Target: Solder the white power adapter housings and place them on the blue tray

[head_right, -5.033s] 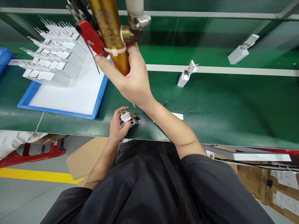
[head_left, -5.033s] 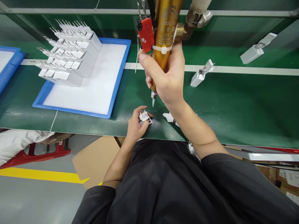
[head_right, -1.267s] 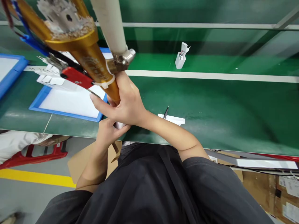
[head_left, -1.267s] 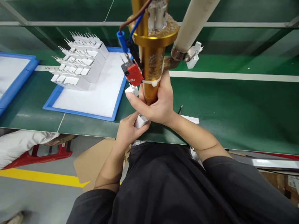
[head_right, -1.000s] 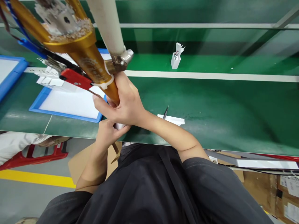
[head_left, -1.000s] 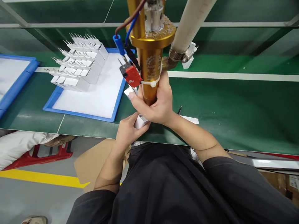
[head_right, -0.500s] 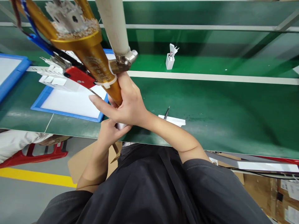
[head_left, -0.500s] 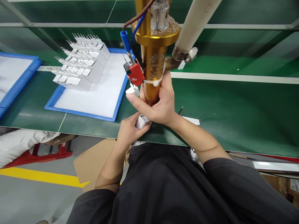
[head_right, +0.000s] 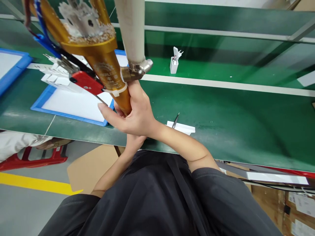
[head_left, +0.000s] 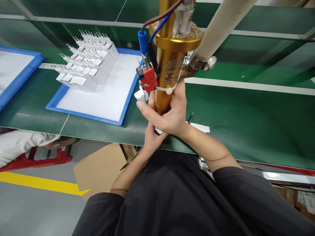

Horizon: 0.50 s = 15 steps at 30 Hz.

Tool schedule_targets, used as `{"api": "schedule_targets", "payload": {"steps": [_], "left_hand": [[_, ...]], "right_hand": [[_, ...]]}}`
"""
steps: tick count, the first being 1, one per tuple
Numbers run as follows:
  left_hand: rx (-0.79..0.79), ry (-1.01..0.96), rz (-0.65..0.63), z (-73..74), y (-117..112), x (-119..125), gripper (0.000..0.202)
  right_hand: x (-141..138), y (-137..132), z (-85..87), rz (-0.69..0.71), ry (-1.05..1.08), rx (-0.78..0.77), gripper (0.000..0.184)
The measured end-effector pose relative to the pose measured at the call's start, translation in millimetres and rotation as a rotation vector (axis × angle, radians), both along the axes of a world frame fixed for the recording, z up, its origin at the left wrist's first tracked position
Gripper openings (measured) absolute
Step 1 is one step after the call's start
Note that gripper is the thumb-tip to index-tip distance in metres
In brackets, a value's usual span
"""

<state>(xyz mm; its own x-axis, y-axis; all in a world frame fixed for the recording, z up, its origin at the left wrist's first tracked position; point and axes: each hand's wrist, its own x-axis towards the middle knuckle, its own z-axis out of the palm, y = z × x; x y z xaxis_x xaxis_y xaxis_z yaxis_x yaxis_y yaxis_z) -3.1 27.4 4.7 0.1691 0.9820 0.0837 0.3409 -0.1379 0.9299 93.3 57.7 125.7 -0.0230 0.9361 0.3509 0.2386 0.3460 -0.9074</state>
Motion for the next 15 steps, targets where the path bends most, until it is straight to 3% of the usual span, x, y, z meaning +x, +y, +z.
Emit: {"api": "schedule_targets", "payload": {"steps": [5,10,15], "left_hand": [[0.011,-0.068,0.064,-0.5,-1.9,9.2,0.05],[0.005,-0.025,0.094,-2.7,-3.1,10.4,0.056],[0.001,-0.04,0.105,-9.6,-3.8,10.8,0.05]], "right_hand": [[-1.6,3.5,-12.2,-0.041,0.048,0.122,0.029],[0.0,0.1,-9.0,0.0,0.033,0.09,0.037],[-0.2,1.6,-9.7,0.003,0.111,0.149,0.033]]}}
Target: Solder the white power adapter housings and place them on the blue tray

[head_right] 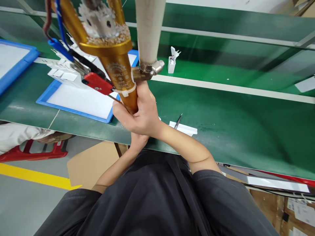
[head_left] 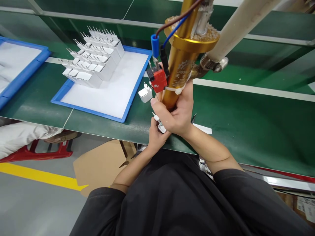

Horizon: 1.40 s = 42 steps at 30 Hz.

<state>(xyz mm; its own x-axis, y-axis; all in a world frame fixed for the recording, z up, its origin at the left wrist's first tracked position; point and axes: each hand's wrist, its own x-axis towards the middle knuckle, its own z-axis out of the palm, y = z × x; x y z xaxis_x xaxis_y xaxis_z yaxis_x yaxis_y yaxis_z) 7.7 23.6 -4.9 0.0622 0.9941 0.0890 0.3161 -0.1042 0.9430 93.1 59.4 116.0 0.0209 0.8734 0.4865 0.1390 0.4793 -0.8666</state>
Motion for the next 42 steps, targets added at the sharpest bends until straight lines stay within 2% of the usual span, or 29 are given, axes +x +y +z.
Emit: {"api": "schedule_targets", "payload": {"steps": [3,6,12,15,19,22,24,26,30,33,35,37,42], "left_hand": [[0.037,-0.035,-0.004,2.3,1.2,0.9,0.048],[0.047,0.014,-0.046,8.3,3.7,-5.1,0.044],[0.104,0.35,-0.056,10.1,15.1,-48.4,0.042],[0.019,0.42,-0.102,10.2,22.8,-69.0,0.048],[-0.177,0.267,-0.214,14.2,33.0,-74.3,0.056],[-0.214,0.06,-0.208,13.9,39.3,-65.6,0.051],[-0.18,-0.013,-0.196,12.4,41.6,-58.9,0.048],[-0.132,-0.002,-0.184,11.9,41.8,-54.1,0.041],[0.052,0.247,-0.154,19.5,38.4,-53.9,0.038],[0.222,0.472,-0.244,29.3,34.8,-61.7,0.044],[0.264,0.546,-0.327,33.6,32.1,-67.7,0.046],[0.282,0.576,-0.352,34.1,29.4,-71.2,0.046],[0.296,0.581,-0.173,24.7,24.5,-64.1,0.034]], "right_hand": [[-3.0,2.7,-3.4,0.052,0.068,0.059,0.035],[-3.3,7.2,-6.0,0.076,0.153,0.142,0.038],[5.4,25.8,-9.8,0.027,0.294,0.186,0.034],[9.7,35.4,-10.9,-0.004,0.325,0.174,0.034],[12.3,42.4,-11.6,0.02,0.395,0.195,0.033],[13.0,43.5,-10.8,0.001,0.375,0.176,0.035],[13.6,43.1,-10.0,-0.044,0.305,0.162,0.037],[14.2,42.3,-9.5,-0.095,0.232,0.139,0.039],[14.5,40.6,-9.2,-0.121,0.172,0.121,0.04],[14.4,40.1,-9.0,-0.106,0.17,0.126,0.037],[14.4,40.4,-9.2,-0.104,0.177,0.125,0.036],[14.5,41.0,-10.0,-0.095,0.184,0.126,0.036],[14.8,43.8,-13.1,-0.088,0.171,0.115,0.035]]}}
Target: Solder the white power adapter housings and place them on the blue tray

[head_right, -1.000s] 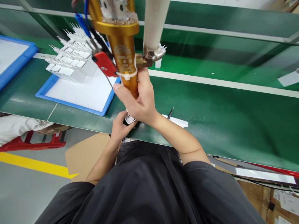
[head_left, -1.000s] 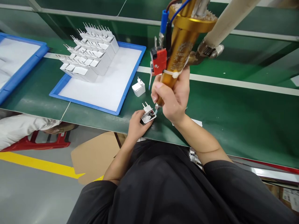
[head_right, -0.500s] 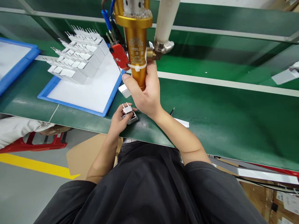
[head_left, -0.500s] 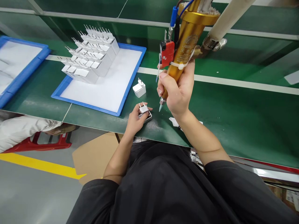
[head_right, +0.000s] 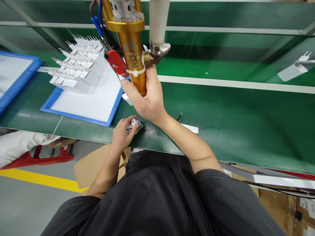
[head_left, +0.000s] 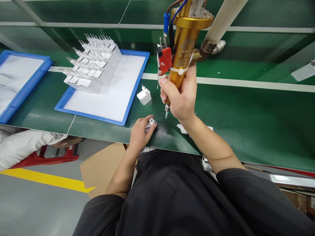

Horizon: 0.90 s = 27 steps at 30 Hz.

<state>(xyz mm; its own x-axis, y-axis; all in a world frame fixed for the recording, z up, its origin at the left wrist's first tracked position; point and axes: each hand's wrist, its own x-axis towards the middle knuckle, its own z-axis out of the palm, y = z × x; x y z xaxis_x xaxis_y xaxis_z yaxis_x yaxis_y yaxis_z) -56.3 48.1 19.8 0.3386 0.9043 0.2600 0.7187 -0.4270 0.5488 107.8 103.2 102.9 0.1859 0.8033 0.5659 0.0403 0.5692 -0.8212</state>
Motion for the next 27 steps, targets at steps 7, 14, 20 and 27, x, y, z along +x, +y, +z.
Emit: {"api": "schedule_targets", "payload": {"steps": [7,14,20,27], "left_hand": [[-0.087,0.088,0.116,-6.7,-6.7,8.6,0.037],[0.112,0.303,0.033,-11.8,36.3,12.0,0.045],[0.27,0.2,0.157,1.3,87.0,21.2,0.067],[0.182,0.048,0.126,40.8,214.0,30.1,0.088]], "right_hand": [[7.1,9.7,0.0,0.044,-0.003,0.0,0.037],[25.8,28.3,-1.2,0.029,0.066,0.016,0.035],[44.1,45.5,-6.9,0.061,0.172,0.034,0.028],[52.8,56.9,-11.7,0.025,0.182,-0.043,0.031]]}}
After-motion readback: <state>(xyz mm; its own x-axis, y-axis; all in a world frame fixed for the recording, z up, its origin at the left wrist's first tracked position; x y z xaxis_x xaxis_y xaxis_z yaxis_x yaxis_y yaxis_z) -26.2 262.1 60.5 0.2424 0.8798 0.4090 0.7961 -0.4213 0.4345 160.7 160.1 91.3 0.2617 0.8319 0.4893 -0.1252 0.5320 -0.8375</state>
